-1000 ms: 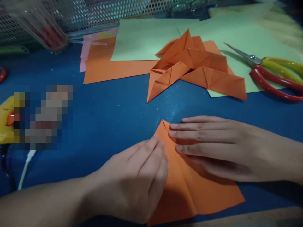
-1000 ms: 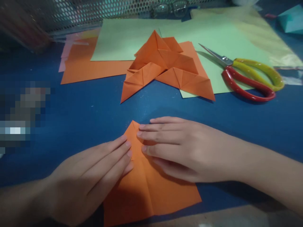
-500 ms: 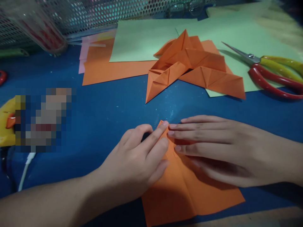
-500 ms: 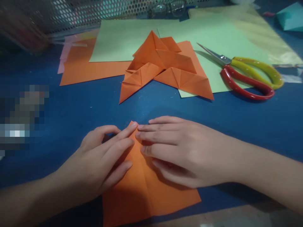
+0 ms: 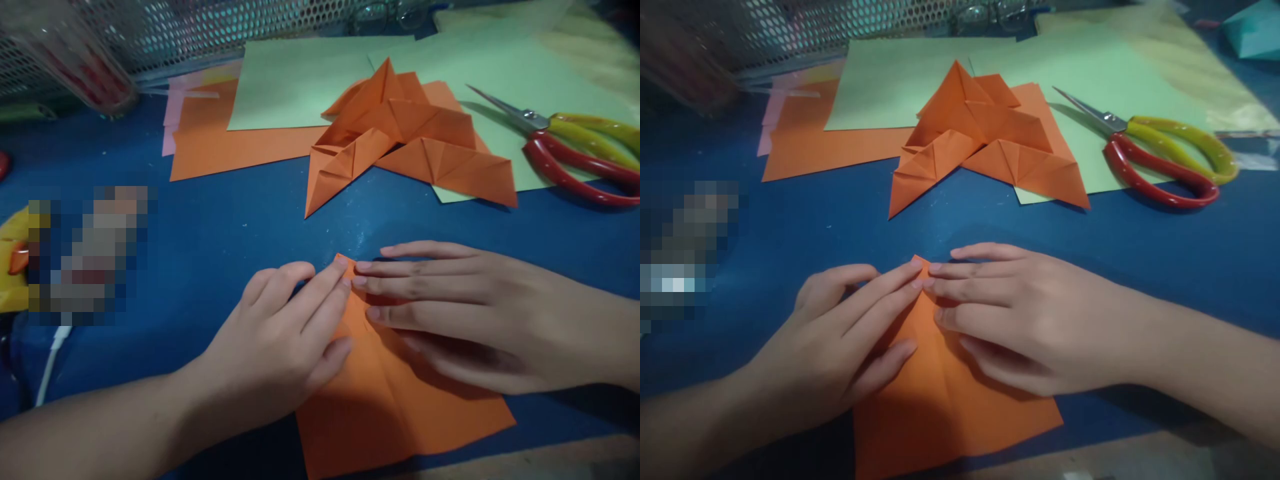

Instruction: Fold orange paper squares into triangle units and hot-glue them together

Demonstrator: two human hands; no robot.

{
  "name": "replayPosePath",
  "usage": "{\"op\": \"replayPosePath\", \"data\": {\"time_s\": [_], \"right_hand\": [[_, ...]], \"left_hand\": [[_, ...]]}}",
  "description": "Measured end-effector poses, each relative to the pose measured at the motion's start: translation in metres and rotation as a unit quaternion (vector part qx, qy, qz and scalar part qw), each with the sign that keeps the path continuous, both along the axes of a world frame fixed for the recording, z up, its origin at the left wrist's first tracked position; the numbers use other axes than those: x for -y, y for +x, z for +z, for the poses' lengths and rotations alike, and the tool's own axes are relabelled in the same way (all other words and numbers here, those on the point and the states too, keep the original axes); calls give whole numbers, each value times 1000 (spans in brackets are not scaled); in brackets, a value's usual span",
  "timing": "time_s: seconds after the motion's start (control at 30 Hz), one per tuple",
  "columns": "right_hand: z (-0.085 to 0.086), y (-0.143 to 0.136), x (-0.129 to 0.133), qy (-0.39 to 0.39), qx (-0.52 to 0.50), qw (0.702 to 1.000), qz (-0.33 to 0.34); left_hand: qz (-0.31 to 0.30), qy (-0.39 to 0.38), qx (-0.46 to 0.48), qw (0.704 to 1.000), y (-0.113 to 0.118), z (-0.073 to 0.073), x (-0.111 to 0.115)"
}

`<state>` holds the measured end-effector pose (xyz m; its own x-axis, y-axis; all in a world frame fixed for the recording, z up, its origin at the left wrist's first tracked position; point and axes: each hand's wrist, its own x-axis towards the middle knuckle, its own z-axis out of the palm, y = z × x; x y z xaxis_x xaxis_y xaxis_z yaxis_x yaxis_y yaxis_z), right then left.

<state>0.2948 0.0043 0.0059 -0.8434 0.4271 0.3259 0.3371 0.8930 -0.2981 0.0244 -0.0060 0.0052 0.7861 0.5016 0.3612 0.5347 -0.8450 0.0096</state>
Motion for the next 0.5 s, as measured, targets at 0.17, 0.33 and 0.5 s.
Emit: {"op": "replayPosePath", "data": {"time_s": [0.17,0.33,0.5], "right_hand": [[2,0,1,10,8,1000,1],[3,1,0,1,13,1000,5],[6,1,-8,-3,19,1000,19]], "left_hand": [[14,-4,-11,1000,3,0,1],[22,-25,-7,999,1,-6,2],[17,-16,12,1000,-1,-8,1]]}}
